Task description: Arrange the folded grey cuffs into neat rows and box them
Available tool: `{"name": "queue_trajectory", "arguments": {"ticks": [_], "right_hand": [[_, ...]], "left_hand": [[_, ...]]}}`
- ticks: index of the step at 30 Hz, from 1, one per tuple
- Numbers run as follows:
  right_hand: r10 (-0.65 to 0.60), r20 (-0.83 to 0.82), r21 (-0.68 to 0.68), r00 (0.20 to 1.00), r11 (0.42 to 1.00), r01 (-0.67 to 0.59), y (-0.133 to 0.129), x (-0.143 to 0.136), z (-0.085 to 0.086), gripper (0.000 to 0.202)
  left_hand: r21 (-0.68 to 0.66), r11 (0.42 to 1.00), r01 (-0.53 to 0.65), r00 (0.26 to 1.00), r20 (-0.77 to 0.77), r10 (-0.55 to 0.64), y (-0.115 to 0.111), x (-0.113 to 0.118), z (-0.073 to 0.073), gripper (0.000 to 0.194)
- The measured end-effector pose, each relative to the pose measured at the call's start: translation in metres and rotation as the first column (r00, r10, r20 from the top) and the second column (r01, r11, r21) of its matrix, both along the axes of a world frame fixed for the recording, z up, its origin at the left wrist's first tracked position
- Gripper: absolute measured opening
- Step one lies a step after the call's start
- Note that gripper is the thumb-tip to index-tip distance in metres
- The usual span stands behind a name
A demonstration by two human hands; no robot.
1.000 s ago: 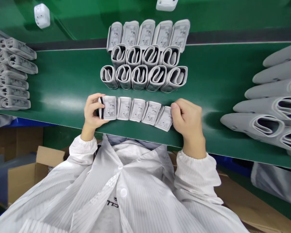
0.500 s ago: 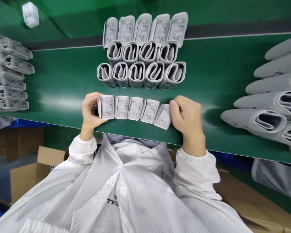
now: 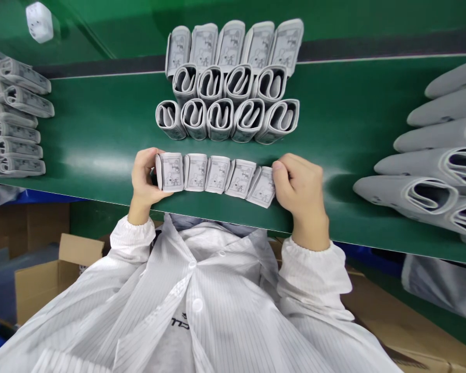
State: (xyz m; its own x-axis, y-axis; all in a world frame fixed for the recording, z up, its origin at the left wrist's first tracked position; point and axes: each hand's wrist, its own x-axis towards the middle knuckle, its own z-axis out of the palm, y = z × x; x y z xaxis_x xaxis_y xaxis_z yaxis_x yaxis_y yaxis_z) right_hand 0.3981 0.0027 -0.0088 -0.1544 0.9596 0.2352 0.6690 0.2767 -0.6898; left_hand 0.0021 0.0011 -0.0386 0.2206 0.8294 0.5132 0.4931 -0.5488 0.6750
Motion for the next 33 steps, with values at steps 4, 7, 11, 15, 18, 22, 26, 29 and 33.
{"name": "queue_trajectory", "arguments": {"ticks": [4,7,11,15,18,22,26,29,33], "right_hand": [[-0.006,0.001,-0.009,1.000,1.000,0.006,0.000,0.000,-0.001,0.038],[-0.001,-0.001,-0.006,1.000,1.000,0.001,0.000,0.000,-0.001,0.038],[-0.011,0.008,-0.026,1.000,1.000,0.011,0.001,0.000,0.000,0.039],[-0.025,0.007,-0.051,1.000,0.998,0.025,0.001,-0.001,0.000,0.039],[-0.016,0.002,-0.047,1.000,0.999,0.016,0.001,0.000,0.001,0.039],[0.006,0.002,-0.006,1.000,1.000,-0.006,0.001,0.000,0.001,0.035],[0.018,-0.004,0.041,1.000,0.999,-0.018,0.001,0.000,-0.001,0.035],[0.037,-0.015,0.074,0.999,0.997,-0.036,0.002,0.000,-0.003,0.035],[0.058,-0.029,0.117,0.998,0.992,-0.054,0.002,0.001,-0.004,0.034]], "left_hand": [[0.014,1.000,-0.011,1.000,-0.015,0.011,0.000,0.001,0.004,0.119],[0.021,0.999,-0.029,0.998,-0.047,0.030,0.000,0.000,0.007,0.116],[0.036,0.999,-0.039,0.998,-0.047,0.041,0.000,0.001,0.009,0.110],[0.054,0.998,-0.033,0.999,-0.019,0.034,0.001,0.004,0.012,0.099],[0.049,0.998,-0.037,0.998,-0.039,0.039,0.001,0.004,0.014,0.096],[0.025,1.000,-0.006,0.996,-0.094,0.009,0.000,0.001,0.014,0.091],[-0.014,1.000,-0.017,0.988,-0.153,0.015,-0.001,-0.002,0.013,0.088],[-0.031,0.999,-0.040,0.992,-0.123,0.036,-0.002,-0.001,0.012,0.089],[0.000,0.999,-0.032,0.997,-0.065,0.032,-0.001,0.002,0.014,0.086]]}}
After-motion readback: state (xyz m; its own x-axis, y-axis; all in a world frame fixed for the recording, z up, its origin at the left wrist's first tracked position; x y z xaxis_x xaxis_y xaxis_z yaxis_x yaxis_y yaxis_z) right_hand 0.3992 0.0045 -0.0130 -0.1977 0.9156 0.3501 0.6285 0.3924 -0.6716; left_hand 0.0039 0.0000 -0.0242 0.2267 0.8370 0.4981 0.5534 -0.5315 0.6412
